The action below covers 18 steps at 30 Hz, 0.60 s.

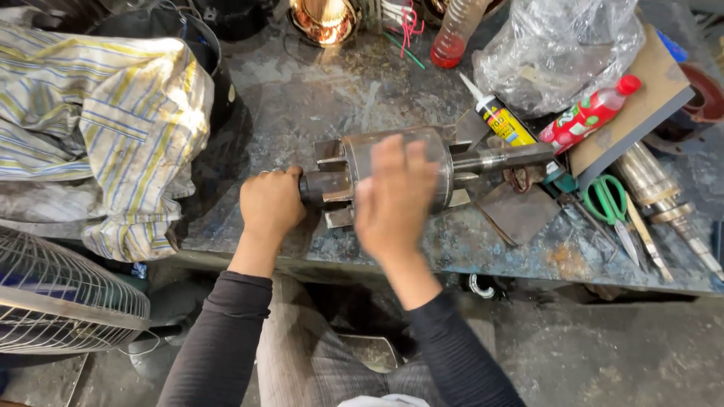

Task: Manually sanding the shaft of an electric motor using abrasive paper on a workbench.

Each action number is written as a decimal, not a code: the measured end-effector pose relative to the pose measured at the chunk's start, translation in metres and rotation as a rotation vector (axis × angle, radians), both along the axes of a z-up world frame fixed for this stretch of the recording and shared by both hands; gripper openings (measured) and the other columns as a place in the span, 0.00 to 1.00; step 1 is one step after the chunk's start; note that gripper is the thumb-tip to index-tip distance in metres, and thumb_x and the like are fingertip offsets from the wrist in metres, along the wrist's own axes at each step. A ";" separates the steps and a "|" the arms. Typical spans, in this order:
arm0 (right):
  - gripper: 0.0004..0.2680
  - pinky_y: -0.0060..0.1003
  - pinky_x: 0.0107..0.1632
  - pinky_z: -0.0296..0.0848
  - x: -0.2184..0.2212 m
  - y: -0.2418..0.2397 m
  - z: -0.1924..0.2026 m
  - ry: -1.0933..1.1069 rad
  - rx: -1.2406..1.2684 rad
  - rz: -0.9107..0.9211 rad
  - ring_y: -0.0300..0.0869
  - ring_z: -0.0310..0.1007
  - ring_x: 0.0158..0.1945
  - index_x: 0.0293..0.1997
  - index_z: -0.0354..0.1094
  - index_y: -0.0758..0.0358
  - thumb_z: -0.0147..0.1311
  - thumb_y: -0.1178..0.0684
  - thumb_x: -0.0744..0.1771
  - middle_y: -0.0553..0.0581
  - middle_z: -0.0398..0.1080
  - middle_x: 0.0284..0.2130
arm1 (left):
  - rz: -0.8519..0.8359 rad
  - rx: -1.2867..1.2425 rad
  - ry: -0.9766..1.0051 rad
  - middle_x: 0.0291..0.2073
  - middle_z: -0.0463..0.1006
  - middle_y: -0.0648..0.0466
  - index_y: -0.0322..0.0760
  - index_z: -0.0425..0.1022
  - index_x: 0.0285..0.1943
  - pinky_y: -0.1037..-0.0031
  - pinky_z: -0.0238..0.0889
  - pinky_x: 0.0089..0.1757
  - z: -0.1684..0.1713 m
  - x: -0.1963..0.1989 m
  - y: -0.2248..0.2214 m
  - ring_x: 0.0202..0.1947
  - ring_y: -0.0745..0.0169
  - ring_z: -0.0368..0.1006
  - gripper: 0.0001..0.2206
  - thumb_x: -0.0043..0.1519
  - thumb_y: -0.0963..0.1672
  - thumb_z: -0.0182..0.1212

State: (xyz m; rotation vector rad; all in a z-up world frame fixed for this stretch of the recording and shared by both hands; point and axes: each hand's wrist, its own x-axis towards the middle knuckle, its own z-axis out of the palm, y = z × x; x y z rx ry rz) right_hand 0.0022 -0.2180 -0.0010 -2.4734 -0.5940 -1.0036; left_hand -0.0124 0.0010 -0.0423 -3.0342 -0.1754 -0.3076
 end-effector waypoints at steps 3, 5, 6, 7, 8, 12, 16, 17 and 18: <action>0.24 0.62 0.75 0.40 -0.021 0.022 0.001 0.018 -0.085 0.182 0.62 0.50 0.78 0.75 0.62 0.58 0.38 0.35 0.73 0.60 0.59 0.75 | -0.022 0.022 0.005 0.32 0.86 0.56 0.56 0.83 0.58 0.61 0.74 0.40 0.012 -0.006 0.000 0.37 0.49 0.84 0.18 0.64 0.44 0.50; 0.26 0.60 0.77 0.41 -0.006 0.001 -0.003 0.023 -0.137 0.240 0.60 0.50 0.80 0.77 0.59 0.56 0.42 0.32 0.72 0.57 0.57 0.76 | -0.029 0.033 0.029 0.32 0.86 0.57 0.58 0.82 0.59 0.61 0.75 0.41 0.016 -0.007 -0.002 0.38 0.51 0.84 0.19 0.63 0.44 0.50; 0.26 0.59 0.75 0.43 0.008 -0.019 -0.004 -0.001 -0.120 0.199 0.60 0.53 0.77 0.74 0.64 0.56 0.38 0.30 0.72 0.59 0.61 0.73 | -0.017 0.004 0.021 0.32 0.86 0.56 0.57 0.82 0.58 0.60 0.74 0.41 0.012 -0.006 -0.002 0.37 0.49 0.84 0.18 0.62 0.44 0.52; 0.28 0.59 0.73 0.45 0.022 -0.039 -0.005 -0.022 -0.107 0.159 0.60 0.56 0.75 0.71 0.68 0.56 0.33 0.28 0.72 0.61 0.65 0.70 | -0.005 -0.027 0.016 0.32 0.86 0.55 0.56 0.83 0.57 0.59 0.74 0.40 0.007 -0.006 -0.002 0.37 0.48 0.83 0.18 0.60 0.44 0.55; 0.28 0.59 0.73 0.45 0.026 -0.052 -0.006 -0.017 -0.108 0.153 0.60 0.56 0.75 0.71 0.68 0.56 0.33 0.28 0.72 0.61 0.65 0.70 | -0.011 -0.029 0.020 0.32 0.86 0.55 0.56 0.83 0.57 0.59 0.74 0.40 0.002 -0.004 -0.002 0.37 0.48 0.83 0.18 0.60 0.44 0.55; 0.22 0.65 0.74 0.39 0.017 -0.040 -0.004 -0.006 0.000 -0.056 0.66 0.49 0.77 0.74 0.64 0.62 0.47 0.40 0.73 0.64 0.60 0.73 | 0.008 0.035 -0.035 0.29 0.84 0.57 0.57 0.84 0.55 0.60 0.72 0.39 -0.008 -0.006 -0.006 0.34 0.49 0.82 0.18 0.58 0.44 0.56; 0.25 0.62 0.79 0.31 -0.029 0.037 0.003 0.076 -0.002 0.209 0.62 0.41 0.82 0.77 0.60 0.61 0.43 0.36 0.73 0.61 0.53 0.78 | -0.018 0.052 -0.083 0.32 0.85 0.57 0.57 0.82 0.58 0.61 0.71 0.41 -0.013 0.000 0.002 0.35 0.50 0.83 0.19 0.61 0.42 0.51; 0.25 0.62 0.79 0.31 -0.023 0.025 0.005 0.070 0.000 0.205 0.62 0.41 0.82 0.77 0.60 0.61 0.43 0.36 0.73 0.61 0.53 0.78 | -0.022 0.054 -0.089 0.32 0.85 0.57 0.57 0.82 0.58 0.61 0.71 0.41 -0.011 -0.004 0.004 0.35 0.50 0.83 0.19 0.61 0.42 0.51; 0.24 0.60 0.78 0.31 -0.017 0.012 0.006 0.091 -0.032 0.256 0.59 0.42 0.82 0.76 0.61 0.58 0.40 0.35 0.74 0.59 0.55 0.77 | -0.034 0.060 -0.098 0.32 0.85 0.57 0.57 0.82 0.58 0.62 0.71 0.42 -0.009 -0.007 0.005 0.36 0.51 0.83 0.19 0.61 0.43 0.52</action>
